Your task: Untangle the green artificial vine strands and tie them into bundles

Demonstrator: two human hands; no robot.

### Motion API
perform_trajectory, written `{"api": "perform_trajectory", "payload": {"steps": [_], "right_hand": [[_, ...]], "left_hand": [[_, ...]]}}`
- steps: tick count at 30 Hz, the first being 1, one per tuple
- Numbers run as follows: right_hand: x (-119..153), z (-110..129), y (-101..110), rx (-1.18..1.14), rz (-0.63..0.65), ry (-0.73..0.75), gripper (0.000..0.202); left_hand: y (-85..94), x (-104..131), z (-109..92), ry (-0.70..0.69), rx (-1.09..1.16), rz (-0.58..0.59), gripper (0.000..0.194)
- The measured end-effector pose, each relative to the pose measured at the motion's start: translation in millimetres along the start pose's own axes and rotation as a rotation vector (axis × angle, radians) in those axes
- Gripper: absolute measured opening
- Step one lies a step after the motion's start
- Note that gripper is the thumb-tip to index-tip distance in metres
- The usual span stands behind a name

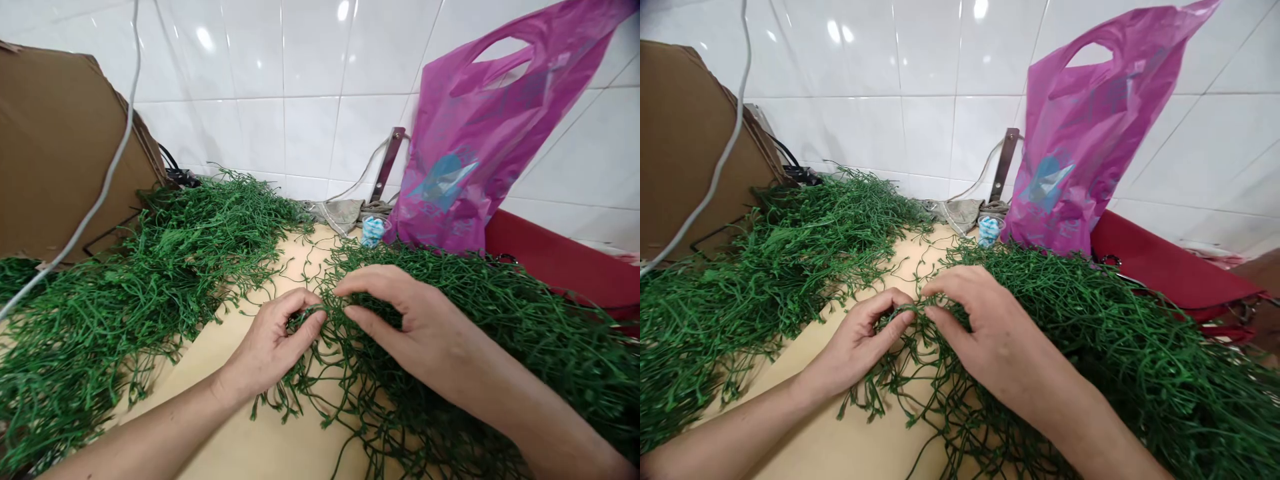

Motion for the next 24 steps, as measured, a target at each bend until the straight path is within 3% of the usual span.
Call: {"api": "perform_trajectory", "payload": {"steps": [4,10,12,17,20,24], "right_hand": [[0.0,-6.3,-22.2,-0.018,0.069,-0.026,0.008],[-0.4,-5.1,-18.0,0.030,-0.011,-0.004,0.019],[-1.2,-7.7,-16.8,0.018,-0.032,-0.057,0.019],[-1.6,-13.2,-27.0,-0.108,-0.021,-0.148,0.017],[0.6,-16.8,-38.1,-0.093,0.026,-0.171,0.017],[5.1,-29.2,-44.6,-0.050,0.052,-0.245,0.015]], "left_hand": [[-4.7,2.7,1.4,0.010,-0.028,0.035,0.018],[-2.6,5.8,9.1,0.067,-0.082,0.006,0.016],[-1.0,5.2,7.6,0.052,-0.100,-0.008,0.022],[-3.2,2.3,-4.2,-0.027,-0.072,0.031,0.017],[-3.0,3.4,-2.2,0.032,-0.129,0.023,0.013],[-6.0,6.5,6.1,0.125,-0.049,0.046,0.022]]}}
Point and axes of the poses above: each hand's wrist, its own x-axis away from the middle knuckle, its own y-axis out of the back of the hand, z = x × y, the point moved 8 cm from there along -x, towards the middle knuckle, and after that the axes turned 1 degree about -x, right-handed, at the moved point
